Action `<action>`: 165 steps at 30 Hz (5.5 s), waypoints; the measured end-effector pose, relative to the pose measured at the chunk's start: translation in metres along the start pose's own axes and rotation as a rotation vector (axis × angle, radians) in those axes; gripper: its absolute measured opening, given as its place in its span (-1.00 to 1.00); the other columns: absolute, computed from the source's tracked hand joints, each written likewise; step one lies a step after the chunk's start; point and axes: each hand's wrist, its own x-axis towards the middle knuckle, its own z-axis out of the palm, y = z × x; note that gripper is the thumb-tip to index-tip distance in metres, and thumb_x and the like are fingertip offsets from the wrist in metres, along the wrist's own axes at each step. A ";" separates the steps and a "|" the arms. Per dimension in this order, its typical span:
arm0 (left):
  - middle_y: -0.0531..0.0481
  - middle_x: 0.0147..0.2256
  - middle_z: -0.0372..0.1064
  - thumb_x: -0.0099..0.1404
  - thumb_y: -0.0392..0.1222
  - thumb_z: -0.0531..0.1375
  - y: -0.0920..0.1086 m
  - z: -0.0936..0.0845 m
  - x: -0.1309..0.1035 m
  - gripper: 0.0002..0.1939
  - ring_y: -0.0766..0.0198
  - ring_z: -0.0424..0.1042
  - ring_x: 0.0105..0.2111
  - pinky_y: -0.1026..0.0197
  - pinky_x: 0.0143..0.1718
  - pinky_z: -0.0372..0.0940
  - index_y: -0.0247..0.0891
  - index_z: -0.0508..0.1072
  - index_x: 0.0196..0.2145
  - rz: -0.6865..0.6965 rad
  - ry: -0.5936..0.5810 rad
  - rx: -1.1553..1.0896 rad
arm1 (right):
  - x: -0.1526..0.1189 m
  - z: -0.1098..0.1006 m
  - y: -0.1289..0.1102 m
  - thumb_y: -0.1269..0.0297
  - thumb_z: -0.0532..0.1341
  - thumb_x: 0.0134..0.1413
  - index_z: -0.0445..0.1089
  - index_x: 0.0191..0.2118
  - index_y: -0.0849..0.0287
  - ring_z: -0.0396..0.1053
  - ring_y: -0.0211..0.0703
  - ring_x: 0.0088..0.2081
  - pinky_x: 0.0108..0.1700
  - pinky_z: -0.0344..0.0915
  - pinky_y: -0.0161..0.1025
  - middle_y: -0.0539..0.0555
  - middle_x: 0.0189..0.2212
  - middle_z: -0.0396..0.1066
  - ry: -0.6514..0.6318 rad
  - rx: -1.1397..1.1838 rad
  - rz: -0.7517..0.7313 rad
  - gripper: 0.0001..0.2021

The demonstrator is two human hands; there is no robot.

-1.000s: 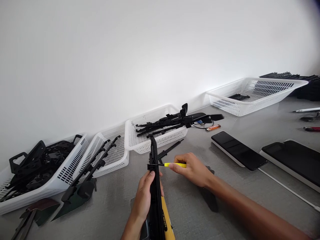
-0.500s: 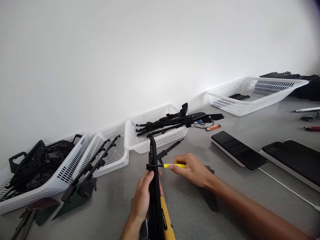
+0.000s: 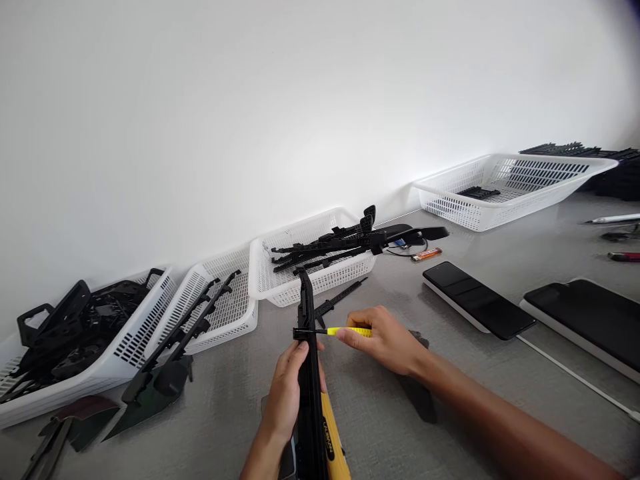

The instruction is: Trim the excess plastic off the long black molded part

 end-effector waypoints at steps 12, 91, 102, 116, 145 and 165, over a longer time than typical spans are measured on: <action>0.04 -0.56 0.41 0.43 0.16 0.18 0.002 0.002 -0.004 -0.56 0.19 0.33 -0.50 0.21 -0.43 0.30 -0.27 0.54 -0.04 0.010 0.069 -0.036 | 0.003 -0.007 0.003 -0.38 0.15 0.26 0.11 -0.50 0.14 -0.05 -0.30 -0.45 -0.41 -0.15 -0.22 -0.09 -0.53 -0.03 -0.122 0.089 0.116 -0.35; 0.16 -0.60 0.29 0.45 0.01 0.11 0.008 -0.002 -0.011 -0.49 0.29 0.23 -0.59 0.25 -0.45 0.16 -0.33 0.37 0.23 0.090 -0.112 -0.010 | 0.011 -0.035 0.029 -0.38 0.15 0.22 0.22 -0.51 0.15 0.04 -0.30 -0.50 -0.43 -0.09 -0.25 -0.06 -0.56 0.11 -0.026 0.139 0.133 -0.36; 0.16 -0.58 0.31 0.43 0.03 0.11 0.005 0.000 -0.012 -0.44 0.27 0.27 -0.58 0.25 -0.45 0.22 -0.32 0.31 0.26 0.022 -0.119 0.030 | 0.010 -0.032 0.023 -0.38 0.12 0.25 0.18 -0.51 0.15 -0.02 -0.31 -0.50 -0.43 -0.16 -0.23 -0.07 -0.55 0.05 -0.037 0.086 0.130 -0.36; 0.16 -0.60 0.28 0.44 0.04 0.12 0.001 -0.004 -0.007 -0.47 0.26 0.25 -0.59 0.23 -0.45 0.18 -0.31 0.36 0.24 0.023 -0.167 0.015 | 0.011 -0.042 0.029 -0.45 0.19 0.15 0.12 -0.53 0.13 -0.09 -0.33 -0.50 -0.45 -0.17 -0.25 -0.08 -0.57 0.00 0.167 0.121 0.183 -0.32; 0.16 -0.58 0.29 0.42 0.04 0.11 0.002 -0.005 -0.002 -0.47 0.29 0.21 -0.59 0.23 -0.44 0.19 -0.31 0.39 0.22 0.031 -0.186 0.002 | 0.012 -0.032 0.027 -0.43 0.26 0.14 0.37 -0.32 0.15 0.14 -0.28 -0.54 -0.46 0.00 -0.30 -0.06 -0.60 0.30 0.093 0.166 0.179 -0.38; 0.17 -0.59 0.31 0.40 0.07 0.13 0.001 -0.004 -0.003 -0.41 0.24 0.30 -0.58 0.21 -0.42 0.23 -0.32 0.34 0.25 0.009 -0.152 0.080 | 0.015 -0.028 0.035 -0.52 0.12 0.19 0.37 -0.56 0.19 0.01 -0.25 -0.50 -0.43 -0.07 -0.23 -0.02 -0.62 0.09 0.492 -0.114 0.082 -0.24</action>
